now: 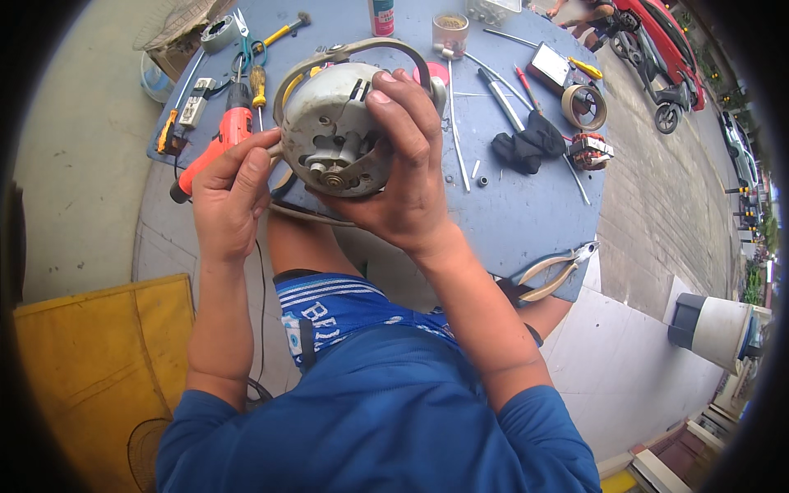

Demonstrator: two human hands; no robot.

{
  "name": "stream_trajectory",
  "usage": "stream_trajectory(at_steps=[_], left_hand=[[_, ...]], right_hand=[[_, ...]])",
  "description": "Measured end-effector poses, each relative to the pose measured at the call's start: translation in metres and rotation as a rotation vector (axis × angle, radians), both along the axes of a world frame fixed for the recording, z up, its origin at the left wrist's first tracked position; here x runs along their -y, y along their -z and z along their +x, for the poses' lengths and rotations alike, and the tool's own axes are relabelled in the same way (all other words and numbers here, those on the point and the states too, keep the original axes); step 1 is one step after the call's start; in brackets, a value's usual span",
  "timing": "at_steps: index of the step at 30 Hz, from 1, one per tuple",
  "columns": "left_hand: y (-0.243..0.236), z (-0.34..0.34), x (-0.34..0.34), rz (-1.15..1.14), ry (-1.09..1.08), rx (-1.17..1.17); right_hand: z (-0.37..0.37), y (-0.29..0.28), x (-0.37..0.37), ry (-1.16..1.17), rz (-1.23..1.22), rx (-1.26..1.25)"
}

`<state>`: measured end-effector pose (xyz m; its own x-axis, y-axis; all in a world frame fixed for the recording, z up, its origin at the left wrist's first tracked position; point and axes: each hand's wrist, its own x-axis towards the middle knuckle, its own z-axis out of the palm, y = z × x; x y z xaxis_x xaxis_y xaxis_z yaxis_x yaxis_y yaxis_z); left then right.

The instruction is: The person disassembles a small motor assembly, removes screws with a cordless drill, and manipulates internal components with pliers. They reassemble the unit into a horn-shaped housing and continue adjusting internal parts.

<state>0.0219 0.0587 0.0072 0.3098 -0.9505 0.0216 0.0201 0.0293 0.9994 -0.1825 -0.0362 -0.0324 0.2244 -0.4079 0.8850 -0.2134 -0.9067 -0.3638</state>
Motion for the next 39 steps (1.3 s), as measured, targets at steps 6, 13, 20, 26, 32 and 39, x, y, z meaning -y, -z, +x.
stream_trajectory(at_steps=[6, 13, 20, 26, 32, 39], left_hand=[[-0.015, -0.007, -0.012, -0.108, 0.098, 0.204], [-0.015, -0.017, -0.013, -0.247, 0.221, 0.528], [-0.015, -0.036, -0.014, -0.280, 0.234, 0.582], [-0.015, -0.049, -0.009, -0.305, 0.162, 0.432], [-0.007, -0.051, -0.013, -0.321, -0.049, 0.183], [-0.006, -0.047, -0.013, -0.355, -0.048, 0.323]], right_hand=[[0.004, 0.010, -0.011, 0.114, 0.012, 0.020], [-0.009, 0.031, -0.028, 0.186, 0.160, 0.022], [-0.012, 0.044, -0.028, 0.177, 0.253, 0.119], [-0.008, 0.030, -0.031, 0.222, 0.168, 0.042], [0.004, 0.020, -0.038, 0.285, 0.278, 0.111], [0.012, 0.015, -0.037, 0.204, 0.284, 0.257]])
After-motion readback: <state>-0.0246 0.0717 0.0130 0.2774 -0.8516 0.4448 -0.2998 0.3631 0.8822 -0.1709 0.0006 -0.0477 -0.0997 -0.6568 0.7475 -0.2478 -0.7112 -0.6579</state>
